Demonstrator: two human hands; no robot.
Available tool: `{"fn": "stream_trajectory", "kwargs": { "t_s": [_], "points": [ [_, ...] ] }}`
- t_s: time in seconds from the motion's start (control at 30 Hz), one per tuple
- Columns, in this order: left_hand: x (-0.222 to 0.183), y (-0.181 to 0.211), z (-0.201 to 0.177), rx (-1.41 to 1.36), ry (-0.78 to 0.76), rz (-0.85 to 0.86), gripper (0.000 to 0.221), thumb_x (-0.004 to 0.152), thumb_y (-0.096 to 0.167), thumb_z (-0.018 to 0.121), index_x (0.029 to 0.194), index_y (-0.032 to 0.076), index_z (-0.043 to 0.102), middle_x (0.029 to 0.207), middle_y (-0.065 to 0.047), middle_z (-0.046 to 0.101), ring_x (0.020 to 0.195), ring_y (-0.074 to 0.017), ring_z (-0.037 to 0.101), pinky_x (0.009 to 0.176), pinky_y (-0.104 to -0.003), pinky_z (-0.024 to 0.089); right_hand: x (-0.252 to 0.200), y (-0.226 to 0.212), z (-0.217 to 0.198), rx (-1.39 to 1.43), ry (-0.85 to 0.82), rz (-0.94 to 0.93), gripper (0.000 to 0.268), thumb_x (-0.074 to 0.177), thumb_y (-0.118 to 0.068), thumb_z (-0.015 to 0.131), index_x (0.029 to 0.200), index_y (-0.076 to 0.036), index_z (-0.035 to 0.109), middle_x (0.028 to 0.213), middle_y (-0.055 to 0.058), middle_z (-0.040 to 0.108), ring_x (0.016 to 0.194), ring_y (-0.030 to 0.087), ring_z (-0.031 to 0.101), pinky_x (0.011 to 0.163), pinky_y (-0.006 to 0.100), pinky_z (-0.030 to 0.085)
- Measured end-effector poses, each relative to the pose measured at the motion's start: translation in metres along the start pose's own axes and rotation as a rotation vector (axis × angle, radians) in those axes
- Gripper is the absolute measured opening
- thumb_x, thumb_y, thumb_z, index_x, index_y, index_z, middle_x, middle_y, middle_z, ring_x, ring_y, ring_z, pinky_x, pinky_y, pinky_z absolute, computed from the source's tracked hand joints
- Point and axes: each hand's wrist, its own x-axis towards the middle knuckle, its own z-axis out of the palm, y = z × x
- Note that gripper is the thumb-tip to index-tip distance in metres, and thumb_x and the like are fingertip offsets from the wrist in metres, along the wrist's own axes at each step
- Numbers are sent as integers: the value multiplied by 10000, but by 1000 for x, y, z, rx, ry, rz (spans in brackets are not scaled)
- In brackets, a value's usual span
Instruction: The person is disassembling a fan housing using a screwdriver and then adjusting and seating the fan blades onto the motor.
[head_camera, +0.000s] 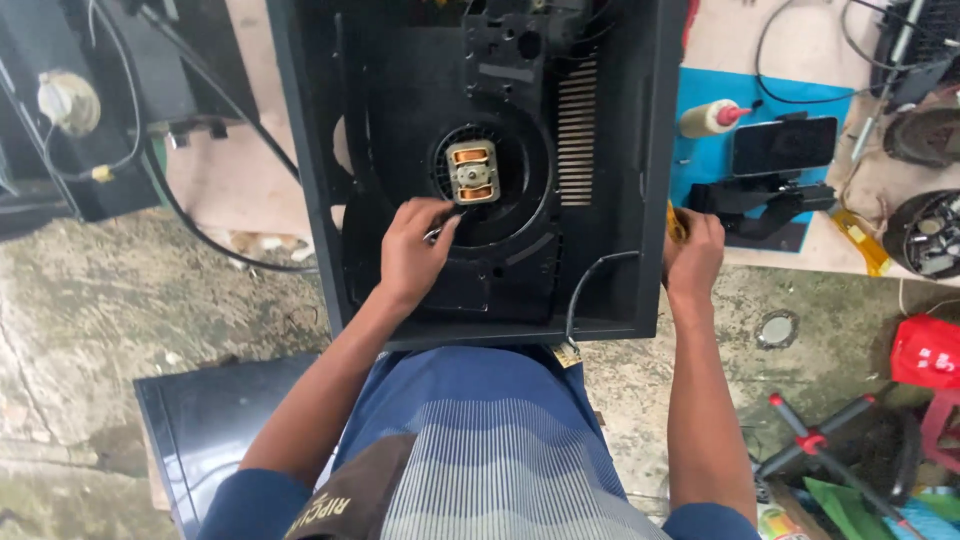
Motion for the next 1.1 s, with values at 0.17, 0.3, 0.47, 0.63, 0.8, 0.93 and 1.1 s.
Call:
{"fn": "stream_trajectory", "kwargs": {
  "t_s": [0.17, 0.3, 0.47, 0.63, 0.8, 0.93, 1.1],
  "points": [
    [30, -30, 24, 193, 86, 233, 241, 904, 117, 840, 1106, 26, 745, 950, -83, 680, 911, -267, 708, 731, -359, 621, -7, -19, -11, 109, -39, -7, 289, 1066, -4, 763, 1324, 5, 634, 1182, 156, 526, 1072, 415, 639, 893, 490, 622],
    [41, -64, 55, 285, 124, 355, 254, 898, 283, 834, 1085, 136, 748, 919, -11, 629, 827, -225, 623, 700, -351, 546, -13, -21, -12, 122, -38, -10, 331, 1078, -21, 755, 1364, 31, 596, 1217, 168, 506, 1085, 428, 641, 903, 512, 627],
    [47, -68, 61, 269, 130, 357, 148, 935, 292, 794, 998, 163, 757, 868, 11, 614, 781, -226, 588, 669, -364, 506, -19, -10, -7, 149, 7, -35, 382, 1048, -4, 782, 1383, 51, 607, 1220, 205, 530, 1077, 475, 649, 927, 535, 618],
    [53, -72, 60, 360, 44, 424, 101, 967, 284, 752, 962, 184, 769, 886, 14, 656, 832, -189, 591, 768, -345, 470, -23, 5, -6, 140, 75, -32, 472, 937, -24, 866, 1364, 20, 669, 1204, 174, 600, 1067, 400, 703, 926, 434, 620],
    [56, -70, 58, 341, 44, 454, 93, 945, 262, 755, 938, 170, 769, 872, 1, 668, 838, -197, 594, 796, -354, 455, -24, -7, -24, 104, 196, -30, 489, 907, 63, 870, 1353, 35, 672, 1174, 192, 624, 1060, 396, 705, 907, 416, 614],
    [57, -72, 61, 344, 67, 475, 80, 921, 256, 759, 906, 177, 761, 860, 5, 668, 843, -196, 593, 820, -359, 439, -18, -36, -41, 80, 370, -89, 435, 918, 107, 837, 1322, 43, 689, 1137, 192, 666, 1033, 379, 730, 888, 404, 616],
    [55, -74, 65, 290, 143, 443, 87, 906, 274, 777, 920, 188, 770, 841, 16, 683, 818, -177, 604, 852, -355, 434, 39, -117, -37, 110, 325, -315, 464, 910, 91, 870, 1332, 21, 689, 1161, 178, 678, 1089, 373, 687, 948, 455, 555]
  ]
}}
